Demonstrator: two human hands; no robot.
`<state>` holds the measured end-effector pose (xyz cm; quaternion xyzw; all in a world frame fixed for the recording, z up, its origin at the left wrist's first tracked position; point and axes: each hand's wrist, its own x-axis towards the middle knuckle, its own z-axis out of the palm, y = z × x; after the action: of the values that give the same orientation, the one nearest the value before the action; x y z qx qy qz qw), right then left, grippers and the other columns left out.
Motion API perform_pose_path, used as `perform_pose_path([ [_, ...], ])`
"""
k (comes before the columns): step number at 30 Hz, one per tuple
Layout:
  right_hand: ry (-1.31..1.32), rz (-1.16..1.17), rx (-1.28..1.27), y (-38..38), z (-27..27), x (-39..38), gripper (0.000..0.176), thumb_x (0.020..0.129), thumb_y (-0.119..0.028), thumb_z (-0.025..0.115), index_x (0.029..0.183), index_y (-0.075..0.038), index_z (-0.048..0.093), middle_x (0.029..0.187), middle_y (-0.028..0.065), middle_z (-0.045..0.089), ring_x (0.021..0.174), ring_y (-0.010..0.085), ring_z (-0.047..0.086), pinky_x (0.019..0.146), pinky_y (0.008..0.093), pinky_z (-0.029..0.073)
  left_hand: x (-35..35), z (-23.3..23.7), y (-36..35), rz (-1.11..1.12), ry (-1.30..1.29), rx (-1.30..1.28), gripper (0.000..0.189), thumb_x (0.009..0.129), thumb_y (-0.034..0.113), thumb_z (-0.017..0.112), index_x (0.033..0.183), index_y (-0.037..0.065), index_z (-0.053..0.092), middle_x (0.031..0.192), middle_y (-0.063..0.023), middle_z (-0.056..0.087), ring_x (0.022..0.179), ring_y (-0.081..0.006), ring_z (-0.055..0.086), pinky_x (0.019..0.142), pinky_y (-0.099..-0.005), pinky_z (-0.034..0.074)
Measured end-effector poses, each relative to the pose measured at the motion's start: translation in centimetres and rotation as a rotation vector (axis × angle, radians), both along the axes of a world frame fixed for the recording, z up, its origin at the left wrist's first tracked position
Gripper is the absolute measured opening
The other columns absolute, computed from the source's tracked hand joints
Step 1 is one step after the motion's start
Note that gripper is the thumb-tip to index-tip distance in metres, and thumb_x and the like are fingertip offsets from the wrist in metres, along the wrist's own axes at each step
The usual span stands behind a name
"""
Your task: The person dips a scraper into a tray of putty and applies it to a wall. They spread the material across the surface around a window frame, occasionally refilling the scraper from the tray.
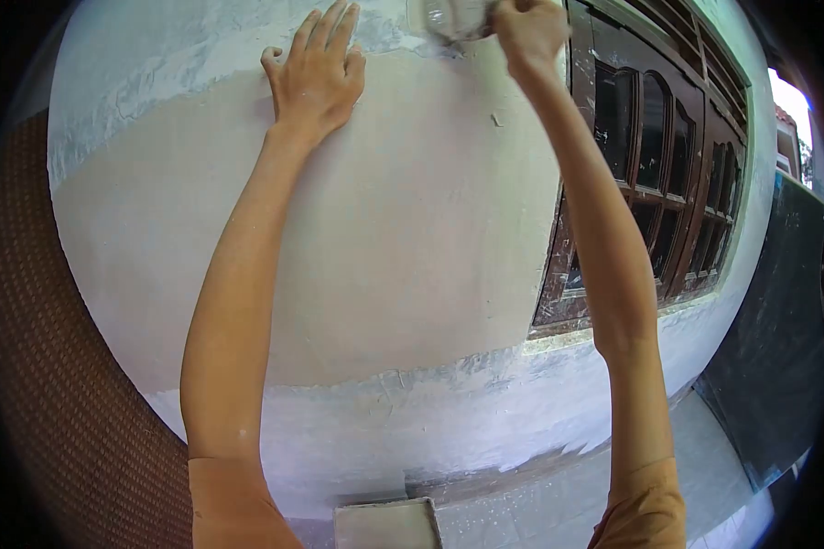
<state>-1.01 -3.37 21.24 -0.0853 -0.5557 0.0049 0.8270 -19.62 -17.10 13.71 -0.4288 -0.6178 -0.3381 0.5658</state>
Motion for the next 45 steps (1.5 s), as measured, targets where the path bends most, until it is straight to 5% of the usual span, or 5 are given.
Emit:
perform_pose_path([
  [15, 0.160, 0.302, 0.050, 0.9, -2.4, 4.7, 0.029, 0.095, -0.003, 0.062, 0.122, 0.001, 0.072, 0.069, 0.0033, 0.068, 0.052, 0.0058, 0.055, 0.045, 0.0229, 0.042, 0.2, -0.5, 0.8, -0.011, 0.001, 0.059, 0.065, 0.097, 0.029, 0.046, 0.159, 0.015, 0.031, 0.167, -0.0059, 0.029, 0.154, -0.0266, 0.025, 0.118, -0.0647, 0.019],
  [25, 0.176, 0.343, 0.050, -0.9, -4.2, 4.0, 0.026, 0.096, 0.000, 0.062, 0.119, 0.002, 0.073, 0.080, 0.0078, 0.075, 0.057, 0.0078, 0.058, 0.049, 0.0246, 0.045, 0.0, -0.4, 0.8, 0.022, 0.018, 0.080, 0.064, 0.098, 0.027, 0.045, 0.159, 0.015, 0.032, 0.167, -0.0051, 0.029, 0.153, -0.0268, 0.027, 0.118, -0.0656, 0.018],
  [29, -0.084, 0.202, 0.063, 0.0, -4.5, -0.3, 0.024, 0.095, -0.003, 0.065, 0.117, 0.000, 0.075, 0.078, 0.0090, 0.075, 0.058, 0.0081, 0.059, 0.050, 0.0249, 0.047, -0.8, -0.1, 1.1, 0.021, 0.022, 0.054, 0.064, 0.098, 0.028, 0.045, 0.159, 0.015, 0.032, 0.167, -0.0052, 0.029, 0.153, -0.0270, 0.026, 0.118, -0.0663, 0.018],
  [37, 0.026, 0.506, 0.065, -0.3, -3.2, 1.0, 0.023, 0.095, -0.002, 0.066, 0.116, 0.000, 0.075, 0.075, 0.0072, 0.072, 0.057, 0.0094, 0.059, 0.050, 0.0269, 0.049, -1.2, -0.1, 1.5, 0.021, 0.039, 0.080, 0.063, 0.098, 0.027, 0.044, 0.159, 0.016, 0.033, 0.166, -0.0054, 0.031, 0.153, -0.0271, 0.027, 0.118, -0.0668, 0.018],
  [45, 0.204, 0.265, -0.066, 0.4, -3.1, 4.0, 0.027, 0.093, -0.004, 0.065, 0.118, 0.000, 0.075, 0.077, 0.0072, 0.074, 0.060, 0.0094, 0.061, 0.057, 0.0273, 0.050, -0.6, -0.3, 1.1, -0.007, 0.047, 0.097, 0.062, 0.097, 0.027, 0.044, 0.157, 0.015, 0.035, 0.165, -0.0061, 0.033, 0.152, -0.0278, 0.028, 0.115, -0.0687, 0.019],
])
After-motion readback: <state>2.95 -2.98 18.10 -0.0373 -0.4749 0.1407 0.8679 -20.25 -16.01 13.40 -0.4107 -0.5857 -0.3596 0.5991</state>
